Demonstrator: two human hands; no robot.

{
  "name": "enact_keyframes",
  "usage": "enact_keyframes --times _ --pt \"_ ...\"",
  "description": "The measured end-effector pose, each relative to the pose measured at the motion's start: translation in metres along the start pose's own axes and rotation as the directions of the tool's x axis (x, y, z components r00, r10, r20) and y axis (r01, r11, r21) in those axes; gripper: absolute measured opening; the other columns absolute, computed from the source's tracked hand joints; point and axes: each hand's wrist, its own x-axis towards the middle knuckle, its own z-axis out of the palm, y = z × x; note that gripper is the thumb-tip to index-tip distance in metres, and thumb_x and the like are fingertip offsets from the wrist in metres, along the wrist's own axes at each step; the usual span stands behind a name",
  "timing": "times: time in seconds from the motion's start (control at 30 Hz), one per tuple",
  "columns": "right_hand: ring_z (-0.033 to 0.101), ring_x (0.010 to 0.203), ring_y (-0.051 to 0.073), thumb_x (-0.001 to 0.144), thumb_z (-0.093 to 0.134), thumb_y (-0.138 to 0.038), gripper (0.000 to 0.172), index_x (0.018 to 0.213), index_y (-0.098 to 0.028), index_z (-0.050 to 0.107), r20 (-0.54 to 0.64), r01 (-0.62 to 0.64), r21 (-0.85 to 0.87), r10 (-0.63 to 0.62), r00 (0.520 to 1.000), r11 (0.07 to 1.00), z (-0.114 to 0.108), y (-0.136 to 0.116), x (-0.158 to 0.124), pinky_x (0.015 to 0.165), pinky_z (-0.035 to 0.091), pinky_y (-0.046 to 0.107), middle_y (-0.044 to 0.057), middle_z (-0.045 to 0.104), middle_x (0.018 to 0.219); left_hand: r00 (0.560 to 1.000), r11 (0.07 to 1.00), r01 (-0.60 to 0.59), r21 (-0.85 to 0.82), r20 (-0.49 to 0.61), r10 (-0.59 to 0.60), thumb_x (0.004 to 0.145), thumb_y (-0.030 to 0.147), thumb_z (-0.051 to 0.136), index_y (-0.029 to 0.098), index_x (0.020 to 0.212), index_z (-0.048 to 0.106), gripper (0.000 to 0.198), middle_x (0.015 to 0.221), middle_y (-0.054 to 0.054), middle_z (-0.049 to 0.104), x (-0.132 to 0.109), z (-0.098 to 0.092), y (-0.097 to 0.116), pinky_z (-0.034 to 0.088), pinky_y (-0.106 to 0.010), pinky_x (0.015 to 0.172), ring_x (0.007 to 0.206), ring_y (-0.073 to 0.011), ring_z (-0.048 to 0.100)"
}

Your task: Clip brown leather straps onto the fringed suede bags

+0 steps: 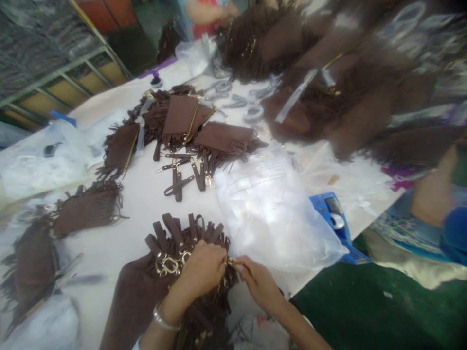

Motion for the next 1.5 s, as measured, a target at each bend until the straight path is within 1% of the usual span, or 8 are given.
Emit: enact_keyframes --times 0.23,0.4,0.6,0.77,0.93,1.17,1.33,1.5 --pt "0.06 0.072 0.015 0.102 0.036 -0.035 0.027 0.097 -0.024 0.06 -0.038 0.067 -0.053 -0.069 0.997 0.996 0.006 0.004 0.002 0.069 0.043 0.025 -0.001 0.064 0.079 1.0 1.0 0.013 0.019 0.019 -0.014 0.091 0.011 0.043 0.018 0.08 0.066 0.027 0.084 -0.006 0.07 0.003 0.001 0.003 0.035 -0.036 0.077 0.083 -0.0223 0.062" --pt "0.062 0.081 0.017 0.102 0.036 -0.03 0.025 0.103 -0.025 0.06 -0.06 0.125 -0.124 -0.134 0.989 0.984 0.01 0.01 0.002 0.074 0.044 0.026 0.002 0.067 0.091 0.999 0.999 0.014 0.028 0.034 -0.015 0.093 0.01 0.04 0.018 0.084 0.067 0.029 0.087 -0.006 0.071 0.004 0.001 0.005 0.035 -0.037 0.08 0.086 -0.0225 0.063" --pt "0.057 0.076 0.019 0.102 0.033 -0.027 0.028 0.098 -0.022 0.061 -0.07 0.171 -0.251 -0.194 0.978 0.953 0.014 0.011 0.005 0.07 0.041 0.028 0.004 0.06 0.084 0.999 0.999 0.003 0.034 0.043 -0.004 0.094 0.011 0.039 0.017 0.085 0.066 0.029 0.086 -0.008 0.071 0.005 0.0 0.004 0.036 -0.038 0.079 0.084 -0.0236 0.063" --pt "0.056 0.074 0.019 0.102 0.031 -0.026 0.029 0.097 -0.021 0.059 -0.065 0.2 -0.263 -0.224 0.972 0.944 0.019 0.02 0.011 0.068 0.042 0.028 0.005 0.059 0.083 0.999 0.999 0.0 0.034 0.041 -0.002 0.095 0.012 0.038 0.017 0.083 0.064 0.03 0.084 -0.008 0.07 0.004 0.0 0.003 0.036 -0.037 0.078 0.083 -0.0234 0.063" --pt "0.058 0.077 0.018 0.102 0.033 -0.026 0.027 0.096 -0.022 0.059 -0.069 0.215 -0.178 -0.23 0.971 0.96 0.019 0.027 0.01 0.072 0.045 0.029 0.004 0.063 0.084 0.999 1.0 -0.001 0.019 0.046 0.0 0.094 0.011 0.039 0.017 0.085 0.064 0.028 0.086 -0.008 0.069 0.003 -0.002 0.003 0.036 -0.037 0.078 0.083 -0.0222 0.063" --pt "0.062 0.083 0.016 0.104 0.034 -0.029 0.025 0.101 -0.024 0.058 -0.071 0.188 -0.075 -0.193 0.979 0.979 0.021 0.018 0.011 0.077 0.048 0.025 0.002 0.066 0.091 0.999 1.0 0.0 0.007 0.038 0.0 0.096 0.012 0.036 0.017 0.085 0.063 0.03 0.085 -0.008 0.069 0.002 -0.002 0.003 0.036 -0.037 0.079 0.082 -0.0223 0.061" --pt "0.061 0.079 0.016 0.103 0.033 -0.026 0.025 0.097 -0.024 0.057 -0.002 0.197 -0.144 -0.2 0.98 0.97 0.02 0.015 0.015 0.074 0.047 0.026 0.002 0.064 0.087 0.998 0.999 -0.002 0.035 0.061 0.0 0.095 0.011 0.038 0.017 0.084 0.063 0.028 0.085 -0.008 0.068 0.003 -0.005 0.002 0.036 -0.038 0.078 0.081 -0.0234 0.061" --pt "0.062 0.08 0.018 0.099 0.034 -0.018 0.024 0.099 -0.022 0.058 0.051 0.155 -0.316 -0.146 0.988 0.936 0.02 0.016 0.015 0.072 0.046 0.027 0.004 0.063 0.087 0.998 0.999 -0.005 0.049 0.07 0.002 0.095 0.013 0.039 0.016 0.084 0.063 0.026 0.086 -0.009 0.068 0.003 -0.006 0.003 0.036 -0.038 0.079 0.082 -0.0238 0.061"
